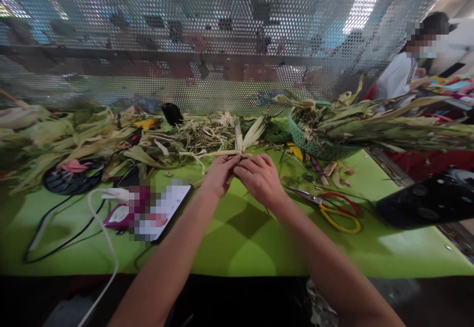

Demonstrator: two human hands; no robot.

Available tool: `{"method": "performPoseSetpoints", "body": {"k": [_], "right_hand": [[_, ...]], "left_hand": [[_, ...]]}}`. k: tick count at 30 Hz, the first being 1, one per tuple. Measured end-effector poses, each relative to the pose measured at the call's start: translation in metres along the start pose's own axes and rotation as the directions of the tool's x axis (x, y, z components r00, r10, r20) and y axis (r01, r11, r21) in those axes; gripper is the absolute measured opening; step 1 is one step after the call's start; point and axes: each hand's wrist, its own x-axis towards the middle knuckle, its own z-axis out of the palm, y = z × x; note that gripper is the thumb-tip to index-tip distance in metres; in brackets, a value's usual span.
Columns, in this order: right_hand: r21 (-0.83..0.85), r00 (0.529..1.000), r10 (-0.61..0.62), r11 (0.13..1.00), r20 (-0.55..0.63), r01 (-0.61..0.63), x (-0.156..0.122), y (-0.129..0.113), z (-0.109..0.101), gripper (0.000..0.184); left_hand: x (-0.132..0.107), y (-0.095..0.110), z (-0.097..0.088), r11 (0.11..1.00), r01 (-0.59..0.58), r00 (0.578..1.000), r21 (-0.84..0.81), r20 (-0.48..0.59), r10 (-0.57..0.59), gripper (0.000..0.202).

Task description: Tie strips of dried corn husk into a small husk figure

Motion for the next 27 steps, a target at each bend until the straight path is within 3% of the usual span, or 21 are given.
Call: {"method": "performPoseSetpoints", "body": {"k": [5,10,13,17,19,21,24,26,27], "right_hand": [[0.179,0.976,0.165,0.974,-0.140,-0.139,0.001,0.004,-0.003,0.006],[0.430,0.851,0.481,0.827,-0.211,-0.361,0.003,0.012,-0.002,0.007],[0.586,0.773,0.623,0.671,-0.115,-0.454,0.004,0.014,-0.001,0.011],[0.758,0.686,0.725,0.417,0.055,-0.501,0.006,0.015,0.002,0.016],[0.824,0.666,0.732,0.283,0.144,-0.490,0.006,0.016,0.003,0.017],[0.847,0.664,0.719,0.209,0.205,-0.489,0.006,0.017,0.002,0.018],[0.828,0.670,0.713,0.237,0.206,-0.507,0.005,0.021,-0.002,0.016],[0.786,0.701,0.703,0.362,0.123,-0.501,0.004,0.025,-0.005,0.012],[0.745,0.739,0.670,0.460,0.065,-0.483,0.004,0.026,-0.007,0.011]], "left_hand": [[0.001,-0.001,-0.004,0.993,-0.071,0.997,0.091,-0.017,0.073,0.036],[0.004,-0.003,-0.003,0.968,-0.101,0.995,0.230,0.048,0.092,0.032],[0.003,-0.003,-0.001,0.959,-0.111,0.989,0.260,0.128,0.080,0.033],[0.001,-0.005,0.002,0.963,-0.122,0.982,0.239,0.168,0.083,0.035],[0.001,-0.006,0.003,0.953,-0.152,0.980,0.264,0.164,0.111,0.036],[0.000,-0.006,0.003,0.938,-0.178,0.980,0.298,0.137,0.142,0.035],[0.001,-0.003,0.001,0.942,-0.169,0.986,0.290,0.053,0.160,0.031],[0.001,-0.001,-0.001,0.956,-0.147,0.988,0.256,-0.009,0.154,0.029],[0.001,-0.001,-0.001,0.962,-0.138,0.988,0.237,-0.033,0.150,0.028]]}}
